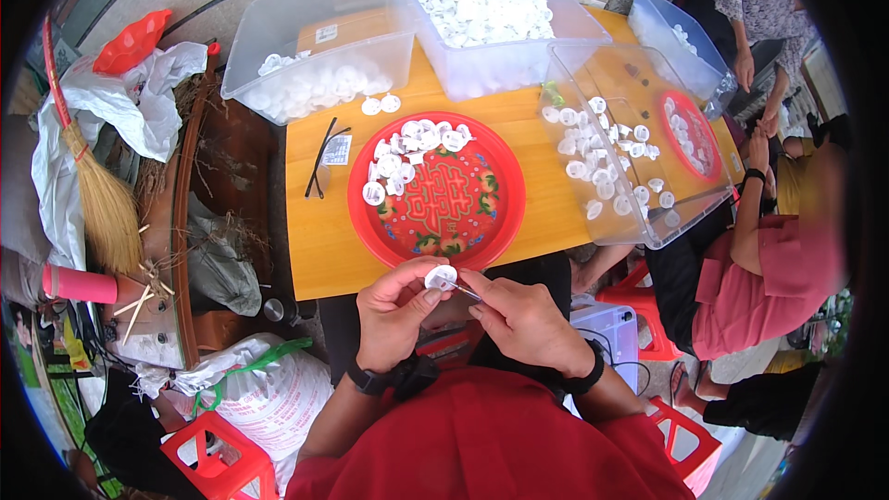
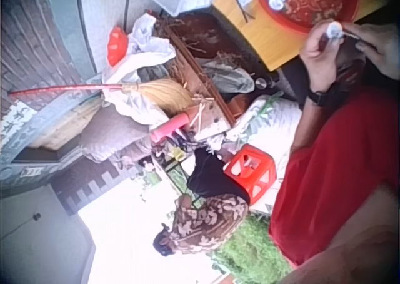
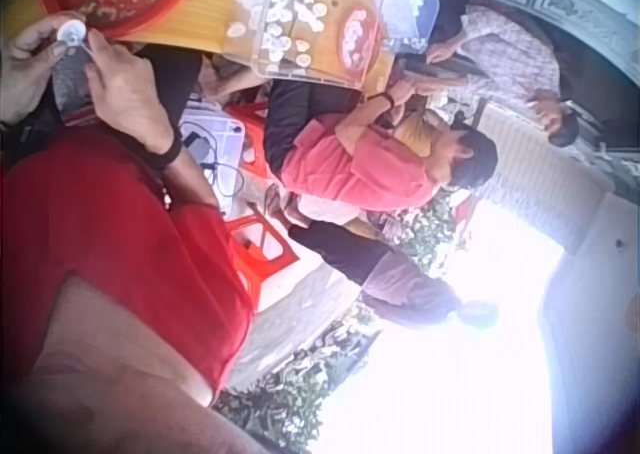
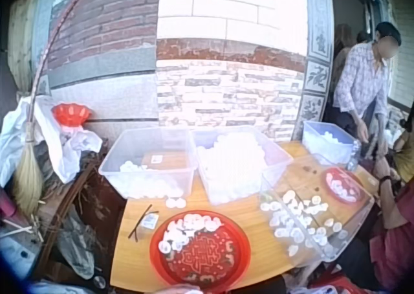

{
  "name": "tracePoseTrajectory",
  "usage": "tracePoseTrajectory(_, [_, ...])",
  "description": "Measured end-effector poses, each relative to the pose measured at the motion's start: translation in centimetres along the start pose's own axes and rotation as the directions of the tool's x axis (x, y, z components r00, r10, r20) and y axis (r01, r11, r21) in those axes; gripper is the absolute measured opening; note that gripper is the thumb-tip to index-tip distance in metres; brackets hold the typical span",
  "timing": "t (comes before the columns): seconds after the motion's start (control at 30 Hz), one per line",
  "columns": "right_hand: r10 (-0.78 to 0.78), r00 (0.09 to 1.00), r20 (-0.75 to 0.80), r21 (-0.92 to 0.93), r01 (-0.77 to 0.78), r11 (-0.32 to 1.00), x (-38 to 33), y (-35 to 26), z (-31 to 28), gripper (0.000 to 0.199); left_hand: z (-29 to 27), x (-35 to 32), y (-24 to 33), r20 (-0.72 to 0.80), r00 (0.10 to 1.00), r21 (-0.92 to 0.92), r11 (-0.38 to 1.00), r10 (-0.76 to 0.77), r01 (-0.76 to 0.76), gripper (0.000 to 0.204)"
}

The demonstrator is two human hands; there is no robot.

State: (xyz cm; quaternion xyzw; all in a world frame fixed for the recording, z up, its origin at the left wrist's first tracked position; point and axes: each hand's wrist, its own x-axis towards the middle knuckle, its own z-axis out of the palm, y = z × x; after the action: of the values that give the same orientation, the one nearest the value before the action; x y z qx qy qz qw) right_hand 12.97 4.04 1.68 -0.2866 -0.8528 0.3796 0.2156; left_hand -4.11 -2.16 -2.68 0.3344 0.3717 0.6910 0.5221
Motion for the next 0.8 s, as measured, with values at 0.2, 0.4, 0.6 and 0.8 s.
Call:
tracePoseTrajectory(0.2, [-0.022,0.998,0.064,-0.111,0.029,0.993,0.6,0.1,-0.6,0.05,0.0,-0.1,-0.2,0.007,1.0,-0.017,1.0,0.003,-0.003,0.027])
tracePoseTrajectory(0.4, [-0.027,0.998,0.055,0.065,0.024,0.998,0.6,1.4,0.1,0.051,0.1,-0.2,-0.4,0.006,1.0,-0.092,0.995,-0.022,0.022,0.028])
tracePoseTrajectory(0.6, [0.093,0.985,0.145,0.285,-0.132,0.949,1.1,1.1,-0.4,0.048,0.2,-0.3,-0.6,-0.009,1.0,-0.072,0.997,0.001,-0.002,0.028])
tracePoseTrajectory(0.8, [0.105,0.989,0.1,0.19,-0.123,0.974,1.1,0.8,-0.8,0.04,0.2,-0.2,-0.7,-0.044,0.999,-0.065,0.998,-0.025,0.022,0.029])
